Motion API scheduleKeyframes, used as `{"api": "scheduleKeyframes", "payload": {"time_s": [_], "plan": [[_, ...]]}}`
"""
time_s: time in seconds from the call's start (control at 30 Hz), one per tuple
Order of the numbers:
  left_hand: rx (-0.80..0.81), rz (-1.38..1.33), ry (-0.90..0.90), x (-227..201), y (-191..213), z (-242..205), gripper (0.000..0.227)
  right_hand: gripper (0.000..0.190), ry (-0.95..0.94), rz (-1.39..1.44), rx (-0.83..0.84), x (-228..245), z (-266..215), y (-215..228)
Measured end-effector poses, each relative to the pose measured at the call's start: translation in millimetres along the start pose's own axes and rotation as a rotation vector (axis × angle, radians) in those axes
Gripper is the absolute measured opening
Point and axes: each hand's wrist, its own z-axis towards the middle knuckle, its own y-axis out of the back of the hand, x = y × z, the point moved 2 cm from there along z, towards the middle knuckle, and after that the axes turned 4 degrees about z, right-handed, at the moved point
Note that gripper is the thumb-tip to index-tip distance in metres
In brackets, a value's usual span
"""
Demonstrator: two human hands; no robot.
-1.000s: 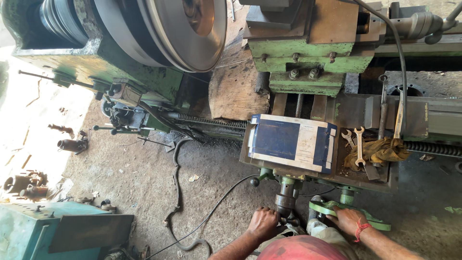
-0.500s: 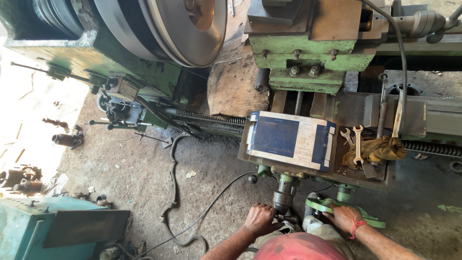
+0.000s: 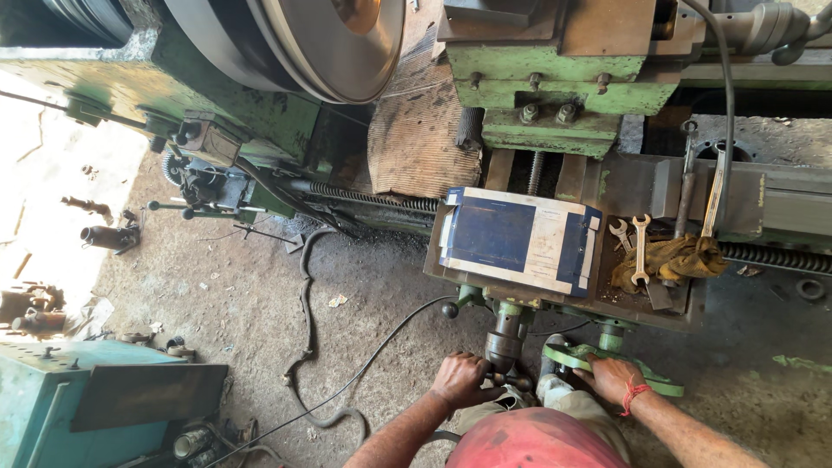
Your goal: The person operates a metal lathe by turning a green handwheel with the right hand and adjusting a lever with the left hand. The lathe spindle rotates continuously while the operator makes small adjustments to the machine controls.
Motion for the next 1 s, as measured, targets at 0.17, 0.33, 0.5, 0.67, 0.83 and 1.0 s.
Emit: {"api": "scheduleKeyframes", "payload": {"time_s": [0.17, 0.33, 0.5, 0.67, 0.83, 1.0], "plan": [[-0.02, -0.006, -0.006, 0.9, 2.2, -0.2, 0.053, 0.058, 0.0, 0.01, 0.012, 1.1, -0.4, 0.6], [-0.012, -0.033, 0.004, 0.9, 5.8, 1.3, 0.052, 0.057, -0.004, 0.01, -0.002, 0.8, -1.5, 1.9], [0.033, -0.009, 0.021, 1.6, 5.5, 2.9, 0.055, 0.058, -0.007, 0.003, 0.009, 0.5, -1.1, 1.4], [0.095, 0.018, 0.039, 2.5, 4.5, 5.5, 0.058, 0.06, 0.0, -0.003, 0.002, 1.0, -1.4, 1.2], [0.114, 0.023, 0.055, 2.4, 3.9, 6.8, 0.059, 0.062, 0.002, -0.019, 0.008, 0.3, -0.4, 1.3], [0.105, 0.02, 0.04, 4.2, 1.9, 6.9, 0.058, 0.062, -0.001, -0.025, 0.023, -0.4, 0.7, 0.9]]}}
